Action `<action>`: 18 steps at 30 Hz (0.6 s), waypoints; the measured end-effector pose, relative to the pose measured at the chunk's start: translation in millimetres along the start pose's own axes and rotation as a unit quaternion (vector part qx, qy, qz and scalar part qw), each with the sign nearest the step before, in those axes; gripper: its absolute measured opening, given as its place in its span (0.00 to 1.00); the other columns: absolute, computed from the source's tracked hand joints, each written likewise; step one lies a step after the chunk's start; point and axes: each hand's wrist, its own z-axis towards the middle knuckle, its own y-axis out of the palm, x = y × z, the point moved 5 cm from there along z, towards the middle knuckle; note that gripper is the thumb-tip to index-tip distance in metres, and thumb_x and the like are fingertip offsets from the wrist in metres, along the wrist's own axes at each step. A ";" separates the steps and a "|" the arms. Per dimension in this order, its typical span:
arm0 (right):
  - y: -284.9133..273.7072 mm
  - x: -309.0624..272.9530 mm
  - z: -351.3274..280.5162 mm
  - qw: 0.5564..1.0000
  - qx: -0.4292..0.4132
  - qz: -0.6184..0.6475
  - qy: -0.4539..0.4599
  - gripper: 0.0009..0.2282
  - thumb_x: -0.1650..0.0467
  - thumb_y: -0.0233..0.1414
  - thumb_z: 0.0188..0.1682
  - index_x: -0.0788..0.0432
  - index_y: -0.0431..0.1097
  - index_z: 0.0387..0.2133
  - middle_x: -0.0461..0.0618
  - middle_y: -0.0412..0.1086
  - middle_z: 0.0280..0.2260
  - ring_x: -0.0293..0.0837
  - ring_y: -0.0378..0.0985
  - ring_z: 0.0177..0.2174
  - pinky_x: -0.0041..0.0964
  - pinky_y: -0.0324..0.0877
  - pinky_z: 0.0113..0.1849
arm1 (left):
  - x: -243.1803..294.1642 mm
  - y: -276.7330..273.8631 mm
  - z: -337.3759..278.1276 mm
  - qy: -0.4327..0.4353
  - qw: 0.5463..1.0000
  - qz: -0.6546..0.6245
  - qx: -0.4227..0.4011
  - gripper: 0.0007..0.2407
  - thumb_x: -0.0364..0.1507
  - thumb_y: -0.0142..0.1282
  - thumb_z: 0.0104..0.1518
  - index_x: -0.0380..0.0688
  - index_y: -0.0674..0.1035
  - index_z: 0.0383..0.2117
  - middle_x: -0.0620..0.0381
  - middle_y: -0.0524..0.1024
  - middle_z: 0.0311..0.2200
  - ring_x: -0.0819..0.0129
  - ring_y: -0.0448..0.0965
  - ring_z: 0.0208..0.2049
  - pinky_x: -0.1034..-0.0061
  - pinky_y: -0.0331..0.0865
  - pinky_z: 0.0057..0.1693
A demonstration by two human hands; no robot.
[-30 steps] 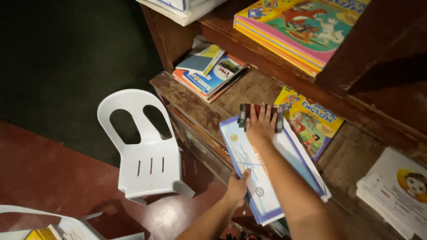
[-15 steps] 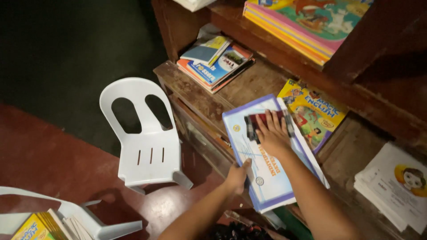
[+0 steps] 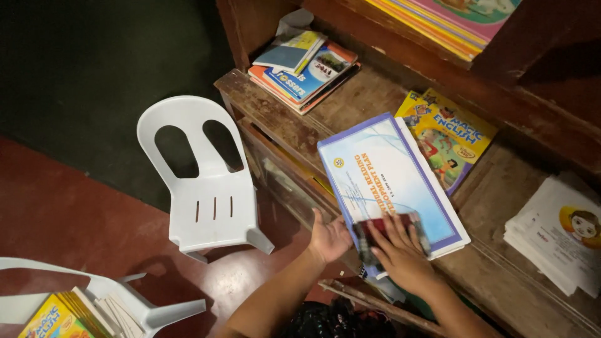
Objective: Cleaning and wiping down file folders and books on a shelf using a cloth.
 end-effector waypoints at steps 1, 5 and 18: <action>-5.4 -10.6 11.6 1.000 -0.001 0.001 0.003 0.28 0.56 0.38 0.57 0.30 0.38 0.71 0.48 0.29 0.73 0.55 0.29 0.70 0.61 0.34 0.64 | -0.7 -12.8 8.7 -0.003 1.000 0.000 0.001 0.48 0.71 0.26 0.48 0.36 0.78 0.51 0.45 0.80 0.37 0.56 0.82 0.39 0.70 0.78 0.46; -18.1 -45.7 74.1 1.000 -0.004 -0.008 0.021 0.28 0.55 0.37 0.58 0.34 0.38 0.72 0.52 0.30 0.73 0.57 0.26 0.70 0.65 0.32 0.64 | -1.5 -10.4 1.4 0.037 0.998 -0.042 0.026 0.40 0.66 0.38 0.52 0.36 0.82 0.45 0.45 0.81 0.39 0.51 0.81 0.45 0.60 0.72 0.57; -50.8 -53.8 264.6 0.998 0.045 0.031 0.010 0.32 0.53 0.36 0.55 0.47 0.37 0.72 0.56 0.27 0.73 0.57 0.21 0.70 0.68 0.24 0.63 | 4.1 -21.1 19.3 0.015 1.000 0.002 0.001 0.48 0.68 0.20 0.50 0.37 0.66 0.64 0.35 0.66 0.63 0.44 0.60 0.68 0.50 0.46 0.72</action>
